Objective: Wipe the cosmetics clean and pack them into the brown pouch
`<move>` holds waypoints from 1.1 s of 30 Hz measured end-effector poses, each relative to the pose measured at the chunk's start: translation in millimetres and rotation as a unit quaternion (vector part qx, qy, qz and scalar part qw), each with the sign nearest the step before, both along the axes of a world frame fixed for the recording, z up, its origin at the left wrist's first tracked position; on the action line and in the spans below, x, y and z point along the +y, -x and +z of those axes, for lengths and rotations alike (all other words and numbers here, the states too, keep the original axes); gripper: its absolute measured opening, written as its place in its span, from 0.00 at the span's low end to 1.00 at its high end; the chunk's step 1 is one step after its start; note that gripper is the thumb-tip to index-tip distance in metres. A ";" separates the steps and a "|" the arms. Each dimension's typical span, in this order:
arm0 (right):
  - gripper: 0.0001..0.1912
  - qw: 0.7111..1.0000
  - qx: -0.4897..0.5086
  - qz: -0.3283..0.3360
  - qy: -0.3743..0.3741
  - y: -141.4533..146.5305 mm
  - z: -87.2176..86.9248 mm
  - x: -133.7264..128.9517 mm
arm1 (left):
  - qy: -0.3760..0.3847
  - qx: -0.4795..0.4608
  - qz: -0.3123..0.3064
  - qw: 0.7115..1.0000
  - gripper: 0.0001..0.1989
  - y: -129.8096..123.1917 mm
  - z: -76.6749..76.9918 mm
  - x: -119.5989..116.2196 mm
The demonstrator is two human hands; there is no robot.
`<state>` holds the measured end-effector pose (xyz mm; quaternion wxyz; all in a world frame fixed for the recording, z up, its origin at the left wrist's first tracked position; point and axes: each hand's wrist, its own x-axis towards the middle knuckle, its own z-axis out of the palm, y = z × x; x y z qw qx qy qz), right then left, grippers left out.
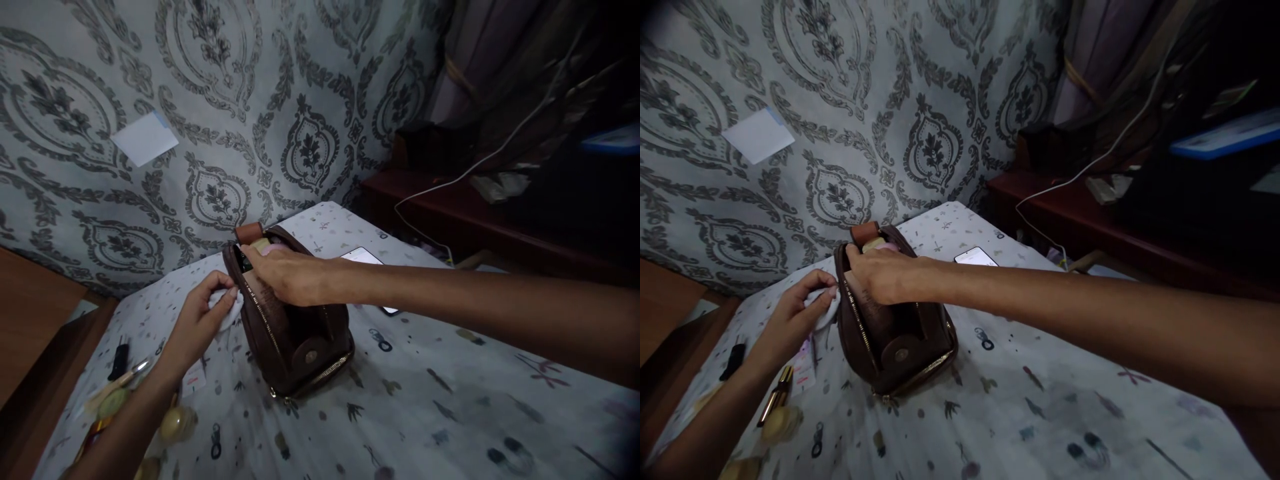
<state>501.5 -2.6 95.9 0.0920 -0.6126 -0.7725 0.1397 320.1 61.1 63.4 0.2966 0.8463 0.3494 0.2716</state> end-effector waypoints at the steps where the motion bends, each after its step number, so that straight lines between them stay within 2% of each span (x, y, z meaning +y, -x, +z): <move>1: 0.35 1.000 -0.001 0.003 0.002 -0.2 0.2 0.2 | 0.001 0.001 -0.002 1.000 0.11 0.7 0.6 0.2; 4: 0.33 1.000 -0.017 0.013 0.010 -0.5 1.3 1.0 | -0.003 0.003 -0.003 1.000 0.11 4.2 2.6 -0.2; 14: 0.26 0.997 -0.058 0.034 -0.037 -2.5 -4.3 1.0 | 0.001 0.008 0.006 1.000 0.12 14.6 7.3 -1.6; 21: 0.31 0.992 -0.112 0.025 -0.048 -0.3 -2.2 -3.7 | 0.010 0.015 0.028 0.999 0.13 19.9 6.0 -5.0; 27: 0.26 0.992 -0.083 0.035 -0.085 -5.2 -7.1 -2.3 | 0.050 0.002 0.050 0.997 0.14 34.4 -3.4 -2.3; 31: 0.29 0.994 -0.073 0.044 -0.071 -8.2 1.0 -10.9 | 0.087 -0.003 0.089 0.992 0.16 52.3 -15.5 -6.5; 33: 0.26 0.995 -0.055 0.047 -0.075 -10.6 5.0 -15.0 | 0.104 -0.002 0.102 0.989 0.16 62.3 -23.5 -12.0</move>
